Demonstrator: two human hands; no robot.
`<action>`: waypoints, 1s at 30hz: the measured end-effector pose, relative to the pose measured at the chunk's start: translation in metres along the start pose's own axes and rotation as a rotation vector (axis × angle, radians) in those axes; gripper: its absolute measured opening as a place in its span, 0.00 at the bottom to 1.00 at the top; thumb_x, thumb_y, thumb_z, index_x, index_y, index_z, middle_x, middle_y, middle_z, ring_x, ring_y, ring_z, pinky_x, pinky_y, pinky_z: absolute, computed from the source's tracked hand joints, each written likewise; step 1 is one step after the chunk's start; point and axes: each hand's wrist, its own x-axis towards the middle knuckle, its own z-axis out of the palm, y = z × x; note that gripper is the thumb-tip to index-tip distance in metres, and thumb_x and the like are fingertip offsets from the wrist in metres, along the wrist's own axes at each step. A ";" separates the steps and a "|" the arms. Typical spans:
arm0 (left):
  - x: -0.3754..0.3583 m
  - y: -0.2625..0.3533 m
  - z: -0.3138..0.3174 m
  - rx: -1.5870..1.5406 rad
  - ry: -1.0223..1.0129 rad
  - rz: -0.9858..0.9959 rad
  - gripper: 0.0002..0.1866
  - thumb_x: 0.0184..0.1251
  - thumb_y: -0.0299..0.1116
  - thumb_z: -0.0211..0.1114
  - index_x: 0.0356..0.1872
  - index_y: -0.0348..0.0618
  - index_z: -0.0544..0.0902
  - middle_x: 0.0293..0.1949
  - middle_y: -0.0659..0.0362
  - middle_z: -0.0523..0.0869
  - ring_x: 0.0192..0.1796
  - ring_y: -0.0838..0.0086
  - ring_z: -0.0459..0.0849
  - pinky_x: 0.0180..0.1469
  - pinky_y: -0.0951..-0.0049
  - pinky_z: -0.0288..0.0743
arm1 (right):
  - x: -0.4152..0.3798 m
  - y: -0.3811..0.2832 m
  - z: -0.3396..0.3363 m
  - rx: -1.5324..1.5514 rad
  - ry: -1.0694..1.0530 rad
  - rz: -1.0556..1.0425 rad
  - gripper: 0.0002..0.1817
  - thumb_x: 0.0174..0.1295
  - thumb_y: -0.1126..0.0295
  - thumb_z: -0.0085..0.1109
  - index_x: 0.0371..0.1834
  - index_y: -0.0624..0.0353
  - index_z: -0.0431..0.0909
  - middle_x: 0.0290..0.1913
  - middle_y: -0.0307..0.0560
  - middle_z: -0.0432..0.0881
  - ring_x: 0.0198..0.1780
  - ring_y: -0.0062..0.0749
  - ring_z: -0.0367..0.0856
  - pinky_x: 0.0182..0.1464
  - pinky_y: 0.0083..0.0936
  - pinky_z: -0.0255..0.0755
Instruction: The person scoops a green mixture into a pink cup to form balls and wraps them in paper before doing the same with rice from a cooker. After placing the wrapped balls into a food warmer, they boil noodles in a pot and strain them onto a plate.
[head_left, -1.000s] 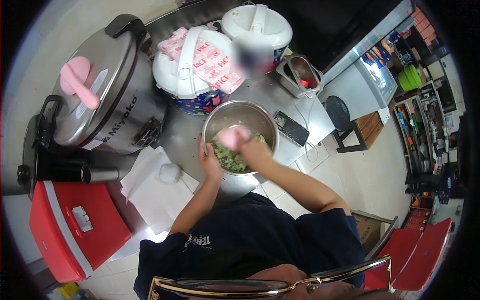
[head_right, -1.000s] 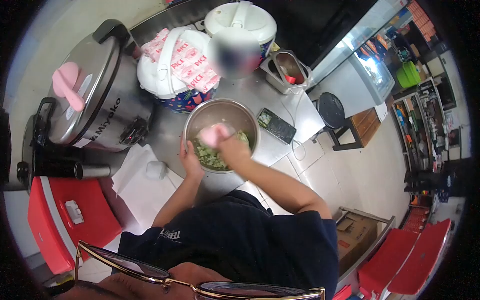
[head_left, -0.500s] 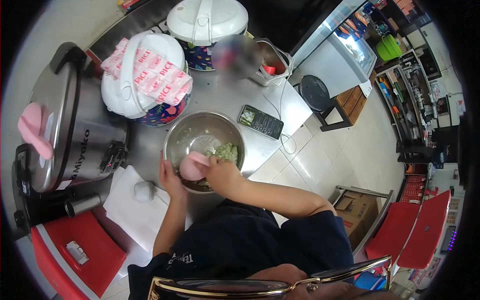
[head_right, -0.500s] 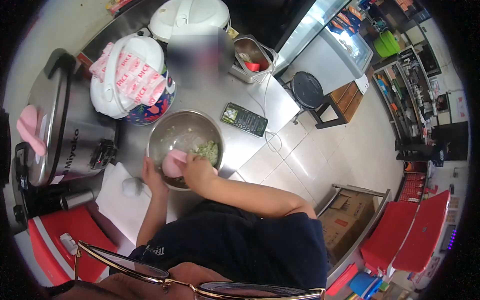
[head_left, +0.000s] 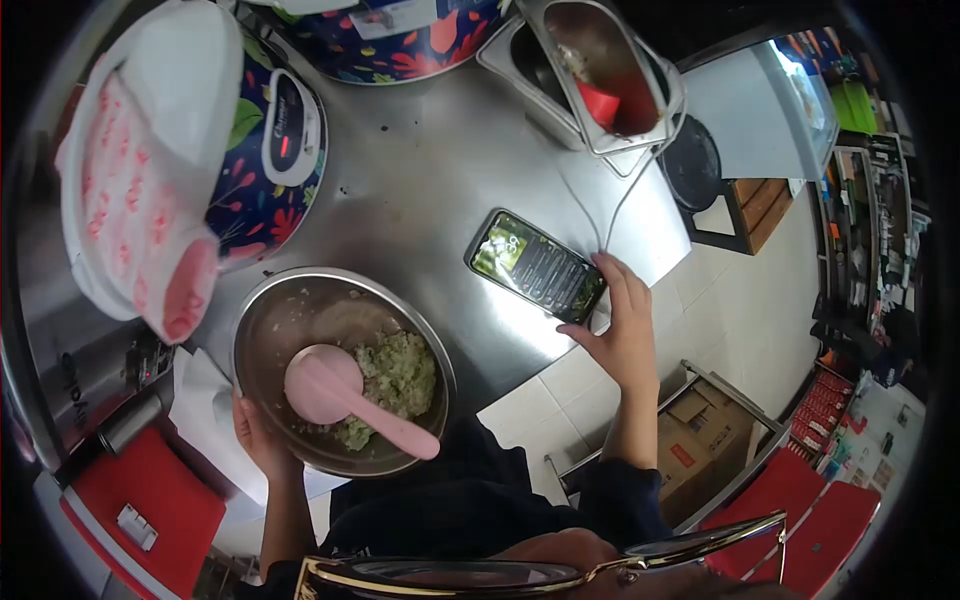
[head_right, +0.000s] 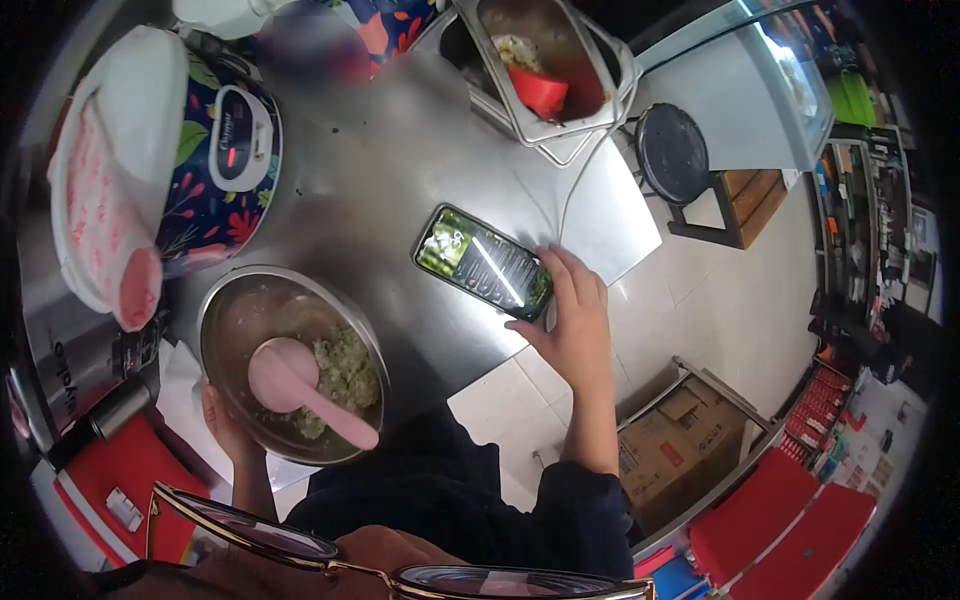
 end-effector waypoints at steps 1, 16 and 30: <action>0.000 -0.002 -0.002 0.013 0.004 -0.010 0.17 0.74 0.38 0.46 0.54 0.37 0.72 0.47 0.56 0.80 0.46 0.75 0.79 0.50 0.73 0.72 | 0.003 0.003 0.002 -0.026 -0.046 -0.023 0.47 0.29 0.66 0.76 0.61 0.53 0.65 0.58 0.51 0.70 0.58 0.46 0.69 0.56 0.37 0.61; -0.003 -0.001 -0.006 -0.047 0.058 -0.054 0.18 0.73 0.37 0.48 0.56 0.36 0.71 0.50 0.53 0.79 0.49 0.71 0.79 0.53 0.70 0.73 | 0.012 -0.028 0.051 -0.143 0.029 0.105 0.48 0.31 0.60 0.74 0.63 0.51 0.62 0.55 0.46 0.70 0.55 0.40 0.68 0.55 0.45 0.53; -0.001 -0.008 -0.009 -0.066 -0.011 -0.037 0.17 0.74 0.37 0.46 0.55 0.37 0.70 0.49 0.53 0.79 0.48 0.72 0.79 0.52 0.71 0.73 | -0.013 -0.003 0.012 0.205 0.277 0.143 0.35 0.43 0.62 0.72 0.56 0.61 0.69 0.47 0.51 0.78 0.49 0.41 0.76 0.49 0.31 0.68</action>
